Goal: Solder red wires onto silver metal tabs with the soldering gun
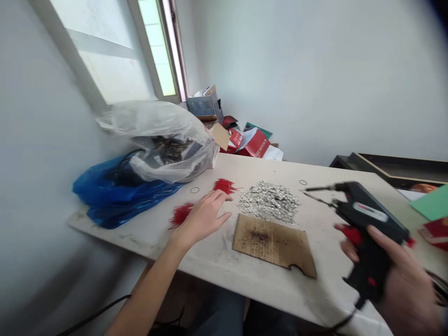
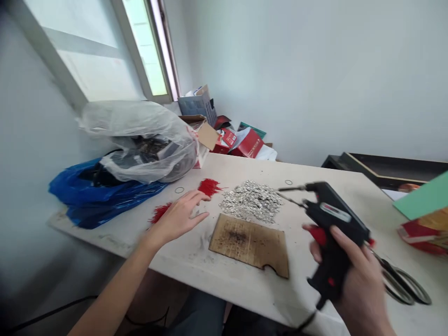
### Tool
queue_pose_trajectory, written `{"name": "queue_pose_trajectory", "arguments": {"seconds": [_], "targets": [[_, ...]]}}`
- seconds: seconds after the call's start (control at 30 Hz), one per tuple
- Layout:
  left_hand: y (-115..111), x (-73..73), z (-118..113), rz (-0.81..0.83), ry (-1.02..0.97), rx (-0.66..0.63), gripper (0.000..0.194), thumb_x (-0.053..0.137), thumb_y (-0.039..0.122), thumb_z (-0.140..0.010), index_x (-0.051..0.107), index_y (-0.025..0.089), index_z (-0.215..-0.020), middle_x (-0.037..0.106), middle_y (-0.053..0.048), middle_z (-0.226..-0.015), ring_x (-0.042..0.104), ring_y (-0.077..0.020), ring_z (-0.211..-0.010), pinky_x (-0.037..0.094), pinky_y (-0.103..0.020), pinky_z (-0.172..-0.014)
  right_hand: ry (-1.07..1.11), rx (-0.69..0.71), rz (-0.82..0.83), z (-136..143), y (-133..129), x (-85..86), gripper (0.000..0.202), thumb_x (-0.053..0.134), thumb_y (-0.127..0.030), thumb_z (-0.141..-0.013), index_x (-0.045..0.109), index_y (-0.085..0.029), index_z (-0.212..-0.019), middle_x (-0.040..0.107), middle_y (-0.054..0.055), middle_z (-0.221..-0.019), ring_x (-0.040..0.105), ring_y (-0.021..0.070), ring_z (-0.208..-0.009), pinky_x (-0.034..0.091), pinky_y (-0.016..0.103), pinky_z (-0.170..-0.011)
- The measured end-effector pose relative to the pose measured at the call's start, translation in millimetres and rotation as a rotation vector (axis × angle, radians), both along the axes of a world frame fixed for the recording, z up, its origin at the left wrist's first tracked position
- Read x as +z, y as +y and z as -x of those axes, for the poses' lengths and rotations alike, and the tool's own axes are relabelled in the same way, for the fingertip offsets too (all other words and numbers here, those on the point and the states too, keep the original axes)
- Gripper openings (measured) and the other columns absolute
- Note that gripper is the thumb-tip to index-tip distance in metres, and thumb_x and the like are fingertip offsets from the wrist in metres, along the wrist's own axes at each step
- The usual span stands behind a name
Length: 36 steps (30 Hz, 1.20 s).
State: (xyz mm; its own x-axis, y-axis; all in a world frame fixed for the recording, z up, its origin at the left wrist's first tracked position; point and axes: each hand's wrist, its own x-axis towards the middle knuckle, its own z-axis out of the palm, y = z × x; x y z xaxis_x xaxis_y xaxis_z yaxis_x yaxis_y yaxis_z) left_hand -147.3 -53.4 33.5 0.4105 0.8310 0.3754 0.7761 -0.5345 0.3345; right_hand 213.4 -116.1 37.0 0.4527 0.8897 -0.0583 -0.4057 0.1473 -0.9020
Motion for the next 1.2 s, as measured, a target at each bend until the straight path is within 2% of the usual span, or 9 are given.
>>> {"name": "queue_pose_trajectory", "arguments": {"seconds": [0.03, 0.17, 0.27, 0.33, 0.53, 0.7, 0.93, 1.03, 1.2], "targets": [[13, 1.9, -17, 0.025, 0.051, -0.012, 0.032, 0.072, 0.024, -0.105, 0.066, 0.023, -0.137, 0.072, -0.009, -0.139, 0.068, -0.0295, -0.134, 0.056, -0.045, -0.113, -0.055, -0.004, 0.027, -2, 10, 4.1, 0.044, 0.102, -0.045, -0.063, 0.083, -0.023, -0.095, 0.08, 0.015, -0.084, 0.049, 0.0149, -0.04, 0.029, 0.026, -0.02], [71, 5.2, -75, 0.131, 0.269, -0.063, 0.035, 0.076, 0.022, -0.101, 0.071, 0.017, -0.136, 0.075, -0.013, -0.14, 0.07, -0.0322, -0.136, 0.055, -0.046, -0.115, -0.081, 0.07, -0.135, -2, 71, 15.3, 0.044, 0.095, -0.047, -0.073, 0.082, -0.015, -0.1, 0.084, 0.015, -0.099, 0.054, 0.0097, -0.05, 0.04, 0.02, -0.034], [101, -4.6, -97, 0.147, 0.317, -0.1, 0.033, 0.078, 0.019, -0.098, 0.077, 0.019, -0.131, 0.079, -0.011, -0.132, 0.075, -0.0328, -0.125, 0.059, -0.046, -0.108, -0.067, 0.102, -0.132, -3, 105, 7.0, 0.047, 0.093, -0.048, -0.075, 0.08, -0.014, -0.105, 0.085, 0.014, -0.1, 0.055, 0.01, -0.051, 0.041, 0.02, -0.038], [108, -16.1, -103, 0.145, 0.33, -0.108, 0.029, 0.074, 0.018, -0.1, 0.08, 0.022, -0.128, 0.079, -0.009, -0.127, 0.077, -0.0316, -0.121, 0.061, -0.044, -0.103, -0.048, 0.112, -0.101, -6, 115, -5.4, 0.049, 0.093, -0.049, -0.075, 0.079, -0.014, -0.106, 0.084, 0.013, -0.097, 0.055, 0.01, -0.051, 0.039, 0.02, -0.037], [101, -40.3, -108, 0.121, 0.316, -0.036, 0.019, 0.066, 0.02, -0.108, 0.082, 0.021, -0.119, 0.078, -0.01, -0.122, 0.075, -0.0312, -0.118, 0.062, -0.046, -0.099, 0.018, 0.122, 0.026, -17, 115, -33.0, 0.052, 0.093, -0.048, -0.074, 0.08, -0.012, -0.109, 0.082, 0.012, -0.094, 0.051, 0.0091, -0.05, 0.033, 0.02, -0.035], [104, -46.9, -111, 0.042, 0.274, -0.019, 0.013, 0.069, 0.022, -0.107, 0.082, 0.021, -0.104, 0.081, -0.007, -0.111, 0.076, -0.0261, -0.104, 0.063, -0.041, -0.09, 0.053, 0.131, 0.06, -18, 116, -32.5, 0.047, 0.092, -0.048, -0.075, 0.081, -0.014, -0.106, 0.083, 0.012, -0.1, 0.05, 0.0074, -0.05, 0.032, 0.019, -0.036], [113, -51.7, -103, -0.093, 0.102, -0.012, 0.013, 0.068, 0.024, -0.108, 0.08, 0.02, -0.105, 0.082, -0.006, -0.11, 0.076, -0.0225, -0.097, 0.06, -0.036, -0.083, 0.033, 0.113, 0.039, -19, 116, -30.5, 0.04, 0.086, -0.044, -0.079, 0.08, -0.015, -0.105, 0.084, 0.011, -0.099, 0.052, 0.0091, -0.051, 0.033, 0.022, -0.038], [109, -46.4, -107, -0.109, -0.077, -0.124, 0.013, 0.068, 0.025, -0.109, 0.079, 0.021, -0.105, 0.083, -0.004, -0.106, 0.076, -0.0196, -0.095, 0.06, -0.035, -0.087, 0.018, 0.103, 0.015, -21, 119, -32.6, 0.038, 0.083, -0.043, -0.082, 0.08, -0.015, -0.107, 0.084, 0.011, -0.098, 0.054, 0.009, -0.051, 0.036, 0.023, -0.041], [76, -32.6, -129, 0.032, -0.239, -0.5, 0.014, 0.07, 0.027, -0.11, 0.081, 0.022, -0.104, 0.087, -0.001, -0.101, 0.08, -0.0162, -0.094, 0.065, -0.034, -0.091, 0.004, 0.102, -0.015, -26, 123, -35.6, 0.035, 0.08, -0.042, -0.085, 0.079, -0.016, -0.108, 0.084, 0.01, -0.096, 0.053, 0.0082, -0.051, 0.039, 0.023, -0.046]]}}
